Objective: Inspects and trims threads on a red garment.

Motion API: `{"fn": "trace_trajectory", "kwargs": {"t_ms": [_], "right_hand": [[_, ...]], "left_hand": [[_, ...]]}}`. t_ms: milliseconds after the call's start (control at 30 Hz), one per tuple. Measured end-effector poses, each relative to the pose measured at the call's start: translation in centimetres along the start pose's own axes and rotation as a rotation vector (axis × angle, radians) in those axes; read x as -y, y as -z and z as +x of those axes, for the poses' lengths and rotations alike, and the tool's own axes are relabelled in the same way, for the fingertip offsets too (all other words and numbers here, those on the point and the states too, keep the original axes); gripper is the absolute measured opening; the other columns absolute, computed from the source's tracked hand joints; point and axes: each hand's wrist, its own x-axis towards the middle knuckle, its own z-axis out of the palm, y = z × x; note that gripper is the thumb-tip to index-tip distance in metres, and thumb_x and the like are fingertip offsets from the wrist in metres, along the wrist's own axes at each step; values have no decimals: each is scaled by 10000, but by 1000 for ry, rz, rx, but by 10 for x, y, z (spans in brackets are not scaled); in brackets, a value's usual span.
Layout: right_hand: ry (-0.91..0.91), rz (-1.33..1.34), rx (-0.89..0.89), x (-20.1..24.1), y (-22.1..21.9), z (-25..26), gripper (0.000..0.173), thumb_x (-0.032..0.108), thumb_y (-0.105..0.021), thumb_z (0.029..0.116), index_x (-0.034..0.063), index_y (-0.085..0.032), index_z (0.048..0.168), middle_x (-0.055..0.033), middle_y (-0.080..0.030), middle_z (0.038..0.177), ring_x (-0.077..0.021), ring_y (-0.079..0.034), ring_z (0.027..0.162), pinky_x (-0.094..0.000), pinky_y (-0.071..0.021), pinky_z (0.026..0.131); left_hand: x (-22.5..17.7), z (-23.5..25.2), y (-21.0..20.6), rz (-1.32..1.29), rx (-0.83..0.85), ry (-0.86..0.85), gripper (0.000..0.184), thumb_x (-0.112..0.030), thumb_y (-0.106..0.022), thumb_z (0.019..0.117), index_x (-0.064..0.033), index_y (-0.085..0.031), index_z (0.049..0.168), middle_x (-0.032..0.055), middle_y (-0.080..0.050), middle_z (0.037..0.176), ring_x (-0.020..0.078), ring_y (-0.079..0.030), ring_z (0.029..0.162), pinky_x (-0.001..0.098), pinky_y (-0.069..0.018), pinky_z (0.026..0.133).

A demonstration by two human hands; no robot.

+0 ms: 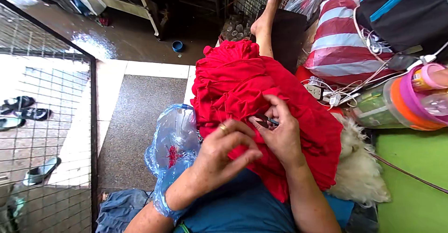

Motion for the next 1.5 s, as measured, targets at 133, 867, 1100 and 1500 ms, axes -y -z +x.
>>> {"fn": "trace_trajectory", "kwargs": {"t_ms": [133,867,1100,1500], "right_hand": [[231,135,-28,8,11,14,178,-5,-714,882,-67,-686,1047,-103,-705,904,-29,-623,756,-140,-515,703],[106,78,499,59,-88,9,480,-67,-718,811,-30,-642,1284,-200,-717,1037,-323,-718,794,-480,-581,644],[166,169,400,58,-59,5,443,-86,-747,783,-39,-696,1220,-207,-711,1003,-310,-706,768,-449,-566,636],[-209,-397,327,-29,119,-47,424,77,-875,763,19,-675,1132,-198,-670,1138,-368,-693,899,-578,-557,710]], "left_hand": [[-22,-2,6,-194,377,-80,267,-231,-631,1022,0,-695,904,126,-703,964,130,-670,983,220,-534,879],[-47,-29,58,274,592,107,214,-243,-613,1014,-61,-697,940,106,-718,933,206,-700,888,334,-575,788],[-3,-40,108,668,430,645,325,-68,-568,1001,132,-619,1252,395,-610,1231,595,-585,1143,717,-437,954],[11,-40,95,478,313,282,423,-413,-550,1008,-31,-725,971,130,-738,952,169,-694,911,345,-544,827]]}}
